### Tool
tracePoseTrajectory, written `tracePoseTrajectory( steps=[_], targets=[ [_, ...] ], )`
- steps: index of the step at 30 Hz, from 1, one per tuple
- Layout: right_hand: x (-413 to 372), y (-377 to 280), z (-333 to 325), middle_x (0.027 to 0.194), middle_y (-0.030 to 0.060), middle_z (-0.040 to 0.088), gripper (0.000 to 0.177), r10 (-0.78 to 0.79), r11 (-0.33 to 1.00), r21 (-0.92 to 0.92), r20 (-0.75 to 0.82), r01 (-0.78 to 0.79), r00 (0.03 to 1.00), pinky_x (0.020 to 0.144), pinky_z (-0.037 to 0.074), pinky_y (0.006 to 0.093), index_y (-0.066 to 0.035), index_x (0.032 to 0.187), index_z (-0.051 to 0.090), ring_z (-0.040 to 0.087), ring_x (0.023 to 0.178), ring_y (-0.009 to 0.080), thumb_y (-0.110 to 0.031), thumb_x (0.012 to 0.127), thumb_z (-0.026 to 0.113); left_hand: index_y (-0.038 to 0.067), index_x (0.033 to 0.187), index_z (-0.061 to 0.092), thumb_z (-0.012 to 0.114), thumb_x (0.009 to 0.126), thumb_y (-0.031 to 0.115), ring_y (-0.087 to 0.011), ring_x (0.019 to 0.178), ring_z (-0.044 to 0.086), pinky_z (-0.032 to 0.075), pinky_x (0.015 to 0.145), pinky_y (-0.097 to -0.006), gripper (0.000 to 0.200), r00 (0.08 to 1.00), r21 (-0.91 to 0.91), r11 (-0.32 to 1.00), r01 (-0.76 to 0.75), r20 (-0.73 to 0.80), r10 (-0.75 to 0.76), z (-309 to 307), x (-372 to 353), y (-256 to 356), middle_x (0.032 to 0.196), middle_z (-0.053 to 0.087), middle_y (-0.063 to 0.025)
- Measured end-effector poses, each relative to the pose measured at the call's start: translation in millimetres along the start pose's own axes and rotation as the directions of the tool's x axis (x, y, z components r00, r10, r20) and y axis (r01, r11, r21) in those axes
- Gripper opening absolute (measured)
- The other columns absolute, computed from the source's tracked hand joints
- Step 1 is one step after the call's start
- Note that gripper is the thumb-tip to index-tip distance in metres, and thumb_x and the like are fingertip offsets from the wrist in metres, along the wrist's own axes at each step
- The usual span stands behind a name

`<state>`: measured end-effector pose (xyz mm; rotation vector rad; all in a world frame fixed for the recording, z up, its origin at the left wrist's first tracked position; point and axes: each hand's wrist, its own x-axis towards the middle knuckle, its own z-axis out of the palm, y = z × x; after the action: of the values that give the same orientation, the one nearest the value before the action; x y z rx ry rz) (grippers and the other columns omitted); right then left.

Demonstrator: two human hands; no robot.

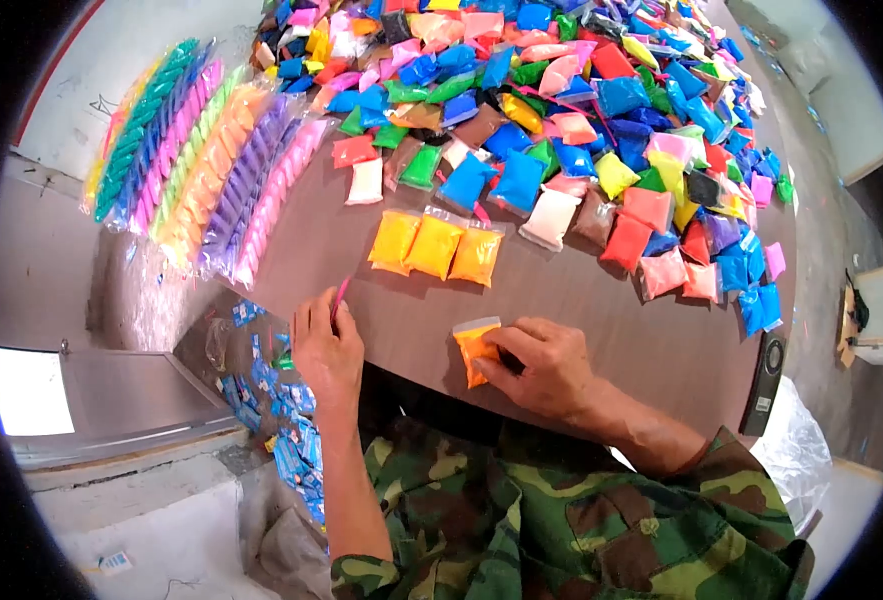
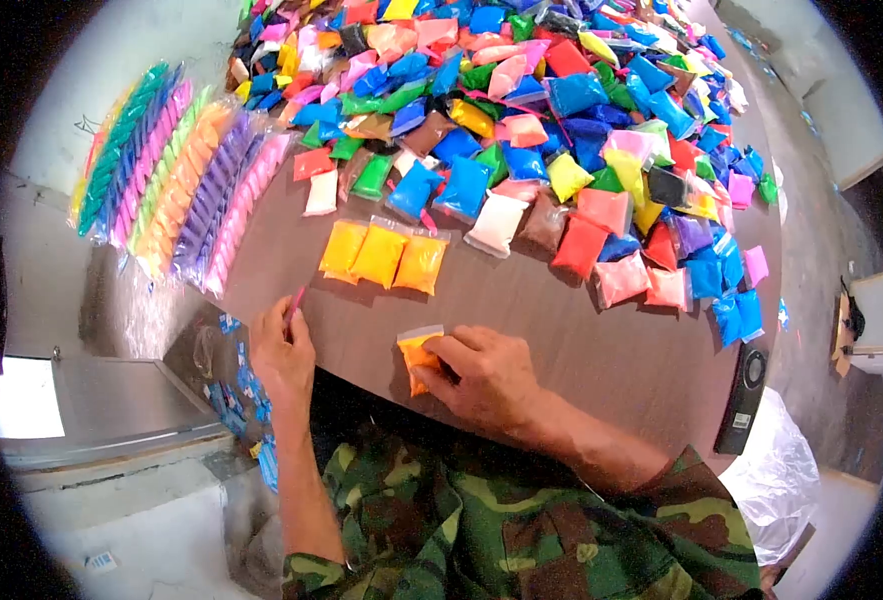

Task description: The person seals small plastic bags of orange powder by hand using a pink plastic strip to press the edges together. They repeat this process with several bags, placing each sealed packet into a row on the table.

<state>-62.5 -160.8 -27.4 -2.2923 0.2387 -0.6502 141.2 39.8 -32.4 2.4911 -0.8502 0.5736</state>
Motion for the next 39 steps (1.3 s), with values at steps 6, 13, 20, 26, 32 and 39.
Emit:
tracePoseTrajectory(
  steps=[6,13,20,26,32,39],
  targets=[
    [1.8,5.3,0.5,0.081,0.0080,0.068,0.021,0.038,0.990,0.137,-0.106,-0.023,0.994,0.060,0.057,0.0380,-0.009,0.098,0.073,0.069,0.071,0.0280,-0.018,0.083,0.084,0.000,0.120,0.068,0.074,0.091,0.013,-0.0315,0.096,0.067,0.054,0.088,-0.0426,0.032,0.997,-0.048,0.998,0.047,0.062,-0.044,-24.8,-25.1,43.7,0.109,0.070,-0.0154],
    [-2.3,1.0,1.0,0.099,0.0149,0.072,0.025,-0.093,0.921,0.376,-0.048,0.105,0.994,0.072,0.060,0.0399,-0.004,0.109,0.069,0.072,0.084,0.0340,-0.008,0.086,0.077,-0.004,0.106,0.069,0.072,0.098,0.018,-0.0086,0.082,0.061,0.052,0.075,-0.0266,0.023,0.837,-0.647,0.544,0.534,0.494,-0.234,-30.7,-57.1,105.9,0.091,0.070,-0.0039],
    [-0.4,-9.0,-11.4,0.099,0.0143,0.071,0.033,0.160,0.697,0.670,0.201,-0.254,0.967,0.075,0.057,0.0325,0.002,0.119,0.064,0.070,0.085,0.0188,-0.015,0.092,0.075,-0.004,0.100,0.066,0.064,0.102,0.016,-0.0113,0.080,0.063,0.052,0.071,-0.0297,0.020,0.913,-0.577,0.734,0.359,0.380,-0.148,-50.0,-54.2,120.8,0.086,0.070,-0.0083],
    [-2.9,4.1,-8.1,0.100,0.0051,0.071,0.024,0.175,0.530,0.766,0.320,-0.363,0.931,0.080,0.056,0.0275,0.001,0.116,0.067,0.068,0.090,0.0123,-0.014,0.098,0.073,-0.004,0.106,0.065,0.066,0.100,0.016,-0.0129,0.083,0.062,0.053,0.073,-0.0304,0.021,0.885,-0.658,0.613,0.438,0.436,-0.164,-40.7,-63.5,132.5,0.091,0.068,-0.0062],
    [-1.5,12.7,-7.5,0.105,0.0022,0.068,0.022,0.184,0.283,0.808,0.483,-0.516,0.856,0.081,0.055,0.0265,0.001,0.113,0.067,0.063,0.092,0.0094,-0.015,0.099,0.074,-0.004,0.105,0.065,0.069,0.096,0.012,-0.0095,0.082,0.060,0.051,0.072,-0.0258,0.020,0.805,-0.715,0.380,0.587,0.564,-0.182,-35.0,-69.4,127.0,0.093,0.066,-0.0021],
    [0.3,8.1,-5.3,0.102,0.0031,0.069,0.025,0.163,0.394,0.796,0.431,-0.459,0.887,0.077,0.055,0.0267,0.001,0.118,0.067,0.063,0.089,0.0080,-0.017,0.101,0.072,-0.004,0.104,0.065,0.071,0.094,0.008,-0.0086,0.077,0.059,0.050,0.070,-0.0244,0.017,0.845,-0.648,0.566,0.509,0.500,-0.187,-34.1,-75.0,111.2,0.090,0.066,-0.0022]
  ],
)
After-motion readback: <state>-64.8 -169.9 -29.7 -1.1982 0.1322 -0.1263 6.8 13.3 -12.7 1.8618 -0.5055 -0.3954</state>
